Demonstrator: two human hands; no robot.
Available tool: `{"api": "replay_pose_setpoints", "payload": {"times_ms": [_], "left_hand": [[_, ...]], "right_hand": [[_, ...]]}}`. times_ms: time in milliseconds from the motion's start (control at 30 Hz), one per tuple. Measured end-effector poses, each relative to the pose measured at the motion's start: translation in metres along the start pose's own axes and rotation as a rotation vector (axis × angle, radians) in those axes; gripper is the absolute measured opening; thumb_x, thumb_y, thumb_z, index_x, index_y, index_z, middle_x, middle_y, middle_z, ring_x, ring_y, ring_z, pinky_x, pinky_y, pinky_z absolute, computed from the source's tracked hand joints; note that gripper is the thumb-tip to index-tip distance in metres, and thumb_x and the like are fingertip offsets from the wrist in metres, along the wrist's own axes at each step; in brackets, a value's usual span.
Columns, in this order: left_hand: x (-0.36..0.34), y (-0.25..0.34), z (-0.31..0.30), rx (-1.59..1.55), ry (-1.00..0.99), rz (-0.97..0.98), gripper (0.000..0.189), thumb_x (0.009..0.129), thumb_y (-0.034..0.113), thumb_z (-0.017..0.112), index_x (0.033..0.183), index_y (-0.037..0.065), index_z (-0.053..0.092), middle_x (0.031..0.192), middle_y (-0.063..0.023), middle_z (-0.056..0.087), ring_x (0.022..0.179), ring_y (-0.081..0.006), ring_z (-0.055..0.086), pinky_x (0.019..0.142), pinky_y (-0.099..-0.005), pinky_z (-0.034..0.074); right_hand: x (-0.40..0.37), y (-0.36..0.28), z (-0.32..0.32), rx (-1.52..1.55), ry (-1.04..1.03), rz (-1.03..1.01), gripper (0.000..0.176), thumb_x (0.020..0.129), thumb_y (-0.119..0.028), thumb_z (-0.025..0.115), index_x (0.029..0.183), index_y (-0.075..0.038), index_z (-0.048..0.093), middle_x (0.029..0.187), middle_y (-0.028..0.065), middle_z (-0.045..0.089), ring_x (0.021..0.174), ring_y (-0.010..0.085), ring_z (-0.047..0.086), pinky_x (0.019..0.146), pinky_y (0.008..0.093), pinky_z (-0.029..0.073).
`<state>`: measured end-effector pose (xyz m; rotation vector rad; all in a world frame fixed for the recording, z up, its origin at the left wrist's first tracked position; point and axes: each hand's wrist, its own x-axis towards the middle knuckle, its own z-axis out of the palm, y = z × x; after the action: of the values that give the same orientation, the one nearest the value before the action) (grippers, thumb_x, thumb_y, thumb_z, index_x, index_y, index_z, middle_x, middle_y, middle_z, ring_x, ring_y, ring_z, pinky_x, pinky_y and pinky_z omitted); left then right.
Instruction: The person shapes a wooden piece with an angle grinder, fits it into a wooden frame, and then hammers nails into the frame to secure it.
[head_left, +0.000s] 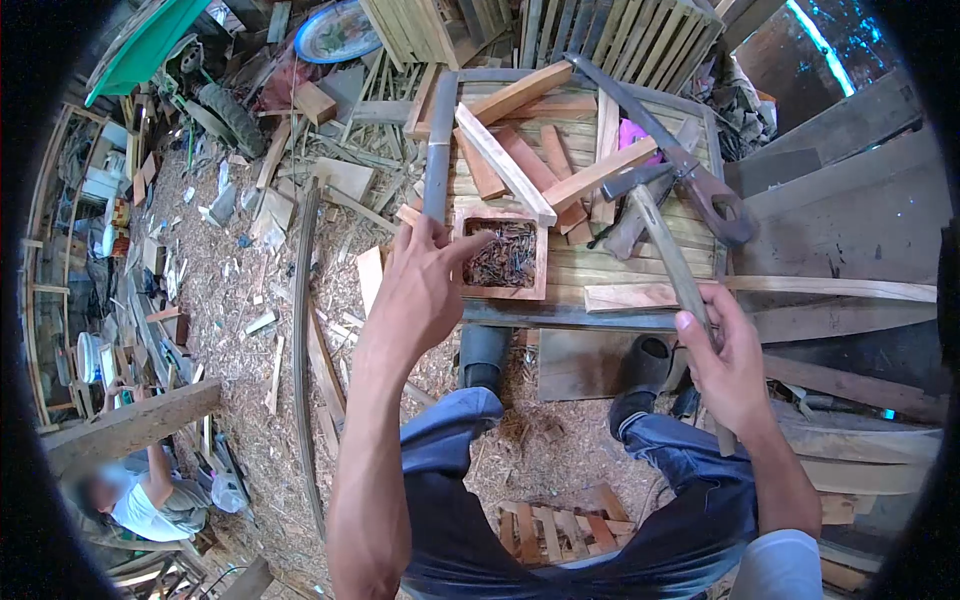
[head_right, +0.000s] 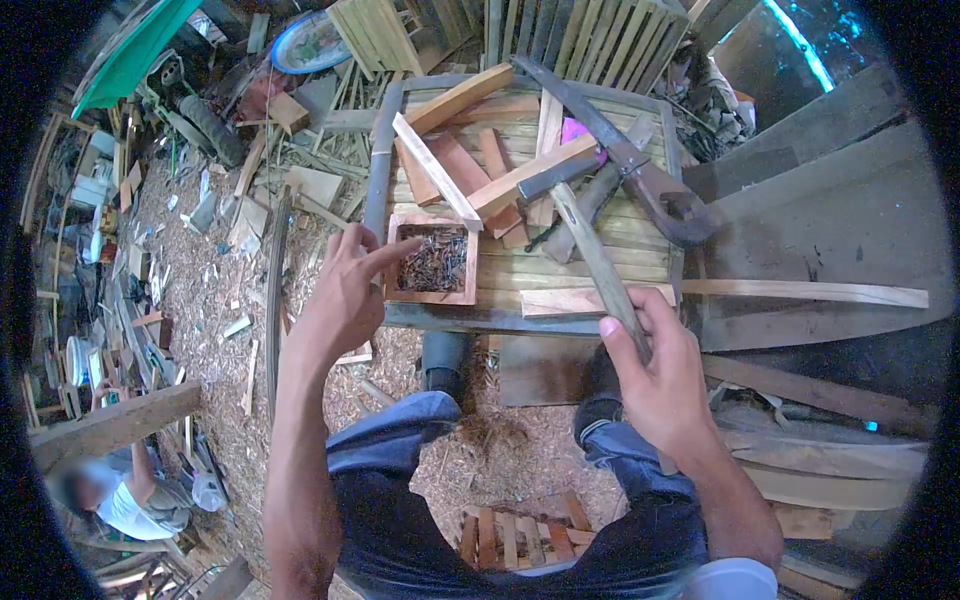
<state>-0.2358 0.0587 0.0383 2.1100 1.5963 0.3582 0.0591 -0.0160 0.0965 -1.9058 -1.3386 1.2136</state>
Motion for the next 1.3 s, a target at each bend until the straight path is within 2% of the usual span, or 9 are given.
{"api": "replay_pose_setpoints", "payload": {"times_ms": [133,333,533,733,833,1033,1133,1233,1300], "left_hand": [[0.001,0.001,-0.007,0.131,-0.024,-0.026,0.023,0.087,0.005,0.056,0.103,0.01,0.072,0.105,-0.0173,0.054,0.103,-0.0341,0.051,0.093,-0.0438,0.044],[0.0,0.006,-0.006,0.202,-0.057,-0.036,0.023,0.083,0.005,0.056,0.097,0.01,0.074,0.106,-0.0173,0.054,0.106,-0.0342,0.051,0.094,-0.0447,0.044],[-0.001,0.009,-0.003,0.156,-0.15,0.005,0.052,0.071,-0.008,0.051,0.113,0.016,0.073,0.108,-0.0148,0.054,0.104,-0.0337,0.05,0.098,-0.0426,0.045],[0.003,0.01,0.008,0.16,-0.058,0.028,0.048,0.078,-0.006,0.052,0.116,0.016,0.072,0.109,-0.0146,0.054,0.105,-0.0326,0.051,0.099,-0.0424,0.045],[0.006,0.004,0.013,0.106,0.018,0.01,0.04,0.08,-0.004,0.054,0.111,0.013,0.073,0.106,-0.0153,0.056,0.104,-0.0332,0.052,0.098,-0.0426,0.045],[0.01,-0.001,-0.003,0.024,0.083,0.048,0.021,0.083,0.0,0.054,0.094,0.006,0.071,0.099,-0.0159,0.061,0.105,-0.0359,0.055,0.091,-0.0417,0.047],[0.009,-0.006,0.003,-0.004,0.072,0.006,0.017,0.083,0.004,0.057,0.091,0.007,0.071,0.093,-0.0153,0.064,0.095,-0.0345,0.062,0.084,-0.0431,0.05],[0.01,-0.001,-0.001,-0.013,0.105,-0.147,0.012,0.081,0.013,0.066,0.089,0.006,0.07,0.086,-0.014,0.066,0.082,-0.0334,0.066,0.075,-0.0438,0.052],[0.011,0.0,0.0,-0.01,0.107,-0.162,0.017,0.077,0.02,0.073,0.087,0.006,0.07,0.085,-0.0128,0.066,0.081,-0.0328,0.066,0.072,-0.0432,0.052]], "right_hand": [[-0.004,-0.004,0.0,0.055,-0.024,0.039,0.024,0.099,-0.013,0.057,0.117,0.002,0.055,0.099,0.0098,0.067,0.091,0.0111,0.058,0.083,0.0266,0.045],[-0.006,-0.009,0.003,0.053,-0.05,0.027,0.023,0.099,-0.012,0.056,0.116,0.002,0.054,0.094,0.0058,0.064,0.085,0.0076,0.054,0.076,0.0246,0.044],[-0.007,-0.01,0.004,0.045,-0.059,0.04,0.022,0.099,-0.012,0.056,0.115,0.002,0.054,0.092,0.0047,0.063,0.082,0.0065,0.052,0.072,0.0241,0.043],[-0.008,-0.013,0.008,0.074,-0.042,0.034,0.023,0.099,-0.013,0.056,0.116,0.002,0.054,0.093,0.0057,0.064,0.083,0.0072,0.052,0.073,0.0243,0.044],[-0.008,-0.014,0.009,0.018,-0.044,0.024,0.023,0.099,-0.013,0.057,0.116,0.002,0.054,0.093,0.0066,0.065,0.083,0.0081,0.053,0.074,0.0253,0.044],[-0.008,-0.015,0.011,0.018,-0.059,0.008,0.023,0.099,-0.014,0.056,0.115,0.002,0.054,0.092,0.0072,0.065,0.084,0.0091,0.053,0.076,0.027,0.045],[-0.008,-0.014,0.011,0.028,-0.065,0.008,0.023,0.099,-0.014,0.056,0.115,0.002,0.054,0.092,0.0072,0.065,0.085,0.0093,0.054,0.077,0.0271,0.045],[-0.007,-0.015,0.012,0.026,-0.071,0.02,0.022,0.099,-0.013,0.056,0.114,0.002,0.054,0.092,0.0075,0.065,0.086,0.0096,0.054,0.078,0.0272,0.045],[-0.007,-0.016,0.012,0.023,-0.073,0.019,0.022,0.099,-0.013,0.056,0.114,0.002,0.054,0.093,0.0078,0.065,0.087,0.0097,0.054,0.079,0.0273,0.045]]}}
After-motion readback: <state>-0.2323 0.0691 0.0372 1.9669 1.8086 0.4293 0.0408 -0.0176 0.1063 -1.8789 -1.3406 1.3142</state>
